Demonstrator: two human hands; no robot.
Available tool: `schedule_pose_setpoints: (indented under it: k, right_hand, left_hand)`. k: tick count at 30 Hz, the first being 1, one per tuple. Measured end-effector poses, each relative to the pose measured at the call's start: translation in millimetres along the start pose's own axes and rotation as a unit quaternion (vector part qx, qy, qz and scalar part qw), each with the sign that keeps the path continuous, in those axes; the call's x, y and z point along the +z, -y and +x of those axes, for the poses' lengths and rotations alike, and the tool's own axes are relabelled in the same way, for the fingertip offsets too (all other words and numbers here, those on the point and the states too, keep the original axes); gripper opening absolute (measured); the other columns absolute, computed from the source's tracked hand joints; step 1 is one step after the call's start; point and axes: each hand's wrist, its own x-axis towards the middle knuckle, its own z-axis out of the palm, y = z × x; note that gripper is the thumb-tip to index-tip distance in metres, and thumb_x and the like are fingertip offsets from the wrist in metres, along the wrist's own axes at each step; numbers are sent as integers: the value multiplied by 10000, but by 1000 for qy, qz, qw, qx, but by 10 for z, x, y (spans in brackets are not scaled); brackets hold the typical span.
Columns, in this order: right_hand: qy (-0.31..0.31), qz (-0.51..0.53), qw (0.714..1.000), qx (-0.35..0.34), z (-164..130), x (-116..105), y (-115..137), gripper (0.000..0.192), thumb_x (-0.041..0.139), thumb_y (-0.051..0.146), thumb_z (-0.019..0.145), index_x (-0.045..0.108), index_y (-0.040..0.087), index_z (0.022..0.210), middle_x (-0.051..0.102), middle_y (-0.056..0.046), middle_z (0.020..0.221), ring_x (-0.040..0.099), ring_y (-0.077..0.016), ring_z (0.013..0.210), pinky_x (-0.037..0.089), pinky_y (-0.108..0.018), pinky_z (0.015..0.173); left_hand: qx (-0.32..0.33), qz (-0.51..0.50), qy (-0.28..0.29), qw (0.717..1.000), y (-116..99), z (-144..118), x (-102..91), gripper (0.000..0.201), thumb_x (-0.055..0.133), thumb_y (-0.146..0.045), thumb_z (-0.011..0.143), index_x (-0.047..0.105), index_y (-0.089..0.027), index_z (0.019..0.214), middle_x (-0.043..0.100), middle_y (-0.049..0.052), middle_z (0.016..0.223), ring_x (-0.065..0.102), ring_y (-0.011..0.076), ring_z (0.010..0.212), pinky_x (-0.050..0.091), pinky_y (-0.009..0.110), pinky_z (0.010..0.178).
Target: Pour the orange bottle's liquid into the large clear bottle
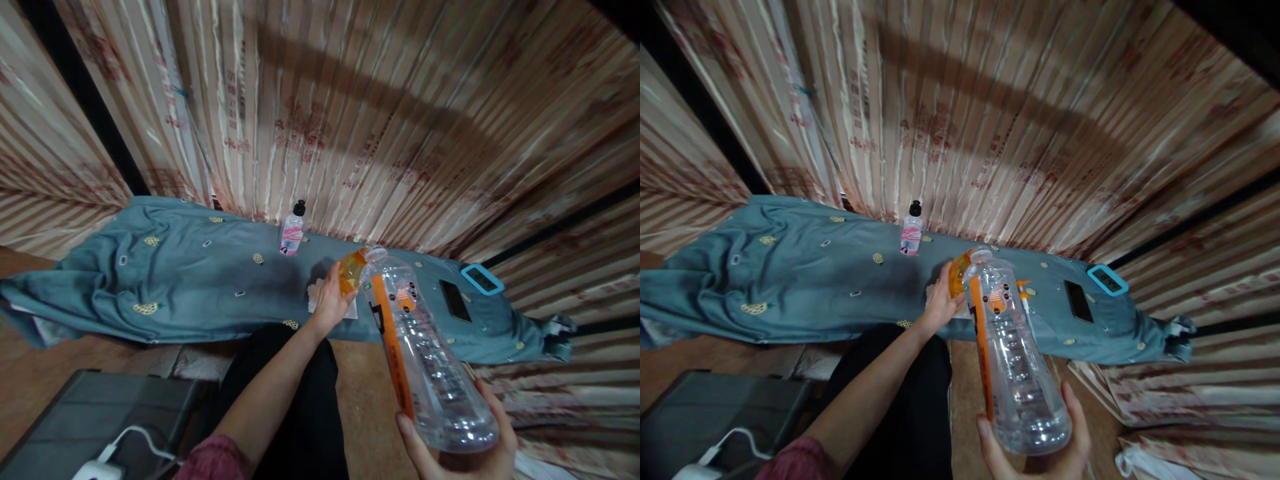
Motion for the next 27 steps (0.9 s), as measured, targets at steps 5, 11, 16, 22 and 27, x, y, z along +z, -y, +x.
schedule_pose_setpoints:
  k: [5, 11, 16, 22, 27]
  right_hand:
    - [1, -3, 1000, -31, 28, -1, -16, 1089, 923, 443, 568, 429, 178, 1502, 597, -152, 1268, 632, -210, 910, 571, -279, 569]
    - [-2, -27, 1000, -11, 3, -25, 7, 1094, 909, 487, 581, 426, 148, 1502, 598, -180, 1298, 643, -221, 955, 603, -287, 600]
    - [8, -17, 1000, -3, -3, -25, -25, 1110, 912, 490, 564, 423, 148, 1500, 590, -181, 1321, 646, -240, 974, 603, -314, 612]
    - [-6, -49, 997, 57, -10, -13, 117, 1156, 886, 612, 551, 437, 98, 1484, 577, -223, 1358, 624, -326, 1096, 605, -439, 754]
    - [-1, -32, 999, 18, -13, -20, 53, 1142, 901, 536, 569, 403, 125, 1510, 558, -217, 1395, 618, -322, 1114, 604, -401, 703]
  left_hand:
    - [-3, 7, 3, 1000, -9, -5, -15, 780, 708, -204, 783, 358, -162, 1479, 582, 175, 1435, 563, 326, 1334, 420, 544, 1142]
    - [7, -1, -5, 1000, -8, 0, -23, 751, 731, -202, 767, 392, -195, 1437, 625, 140, 1378, 603, 313, 1282, 447, 543, 1115]
    - [-3, -5, -3, 1000, -47, -3, -45, 711, 740, -165, 756, 415, -202, 1387, 680, 105, 1281, 660, 283, 1193, 499, 487, 1063]
    - [-19, -3, -2, 1000, -83, -5, -47, 682, 737, -152, 763, 419, -203, 1364, 689, 99, 1260, 665, 282, 1191, 512, 473, 1044]
    - [-17, 8, -5, 1000, -102, -20, -51, 705, 733, -159, 775, 397, -177, 1395, 668, 127, 1305, 653, 289, 1213, 498, 471, 1063]
